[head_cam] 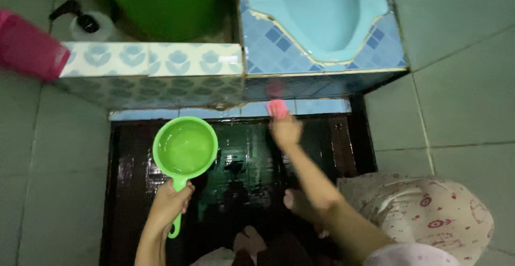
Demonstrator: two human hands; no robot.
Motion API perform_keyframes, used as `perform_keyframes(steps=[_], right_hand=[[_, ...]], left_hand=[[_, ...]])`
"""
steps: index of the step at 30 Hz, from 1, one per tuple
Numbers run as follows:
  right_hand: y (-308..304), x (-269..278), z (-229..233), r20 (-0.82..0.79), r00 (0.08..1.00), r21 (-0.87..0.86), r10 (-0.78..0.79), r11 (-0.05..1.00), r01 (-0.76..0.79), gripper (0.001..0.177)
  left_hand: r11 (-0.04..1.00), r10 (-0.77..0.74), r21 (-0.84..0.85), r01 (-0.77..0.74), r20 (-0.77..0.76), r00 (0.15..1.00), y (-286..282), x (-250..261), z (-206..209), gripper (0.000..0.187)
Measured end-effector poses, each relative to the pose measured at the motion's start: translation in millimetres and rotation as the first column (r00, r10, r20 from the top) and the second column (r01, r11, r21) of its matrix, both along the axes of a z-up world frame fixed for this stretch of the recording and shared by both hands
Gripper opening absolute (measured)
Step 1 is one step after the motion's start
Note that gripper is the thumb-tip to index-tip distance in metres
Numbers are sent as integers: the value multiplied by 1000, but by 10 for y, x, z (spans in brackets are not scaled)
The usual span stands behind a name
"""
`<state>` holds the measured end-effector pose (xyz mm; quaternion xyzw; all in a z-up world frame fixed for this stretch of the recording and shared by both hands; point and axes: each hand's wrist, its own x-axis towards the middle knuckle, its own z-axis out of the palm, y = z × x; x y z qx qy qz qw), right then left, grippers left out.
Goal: The person scrubs a black plastic stool with a pink sponge, then rinses it using water from a green bucket. They proceed to scrub the inside of the green bucket with the sponge and rinse it by pouring water from the bucket onto the floor.
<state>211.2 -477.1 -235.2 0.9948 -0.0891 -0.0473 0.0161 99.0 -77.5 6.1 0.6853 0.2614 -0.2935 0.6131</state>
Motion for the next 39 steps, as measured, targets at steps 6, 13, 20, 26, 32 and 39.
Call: perform_keyframes(steps=[6,13,20,26,32,39], right_hand=[[-1457,-11,544,121,664,288,-738,666,688,64],[42,-192,2,182,983,131,-9,991,-15,47],[-1353,-51,203,249,706,527,-662,705,475,54],[161,-168,566,-801,599,239,17,-908,345,9],[1016,-98,1931,-521,851,525,57,-765,373,37],[467,540,2880,443,888,476,119,809,-346,55]], left_hand=[[972,-231,-12,233,76,970,-261,217,-3,24],[952,-304,-10,305,57,951,-629,426,111,21],[941,-329,-34,337,141,934,-781,433,310,25],[813,-557,517,268,558,615,-883,482,677,32],[886,-349,445,128,460,817,-667,491,998,30],[997,75,-5,-76,266,961,-122,138,641,15]])
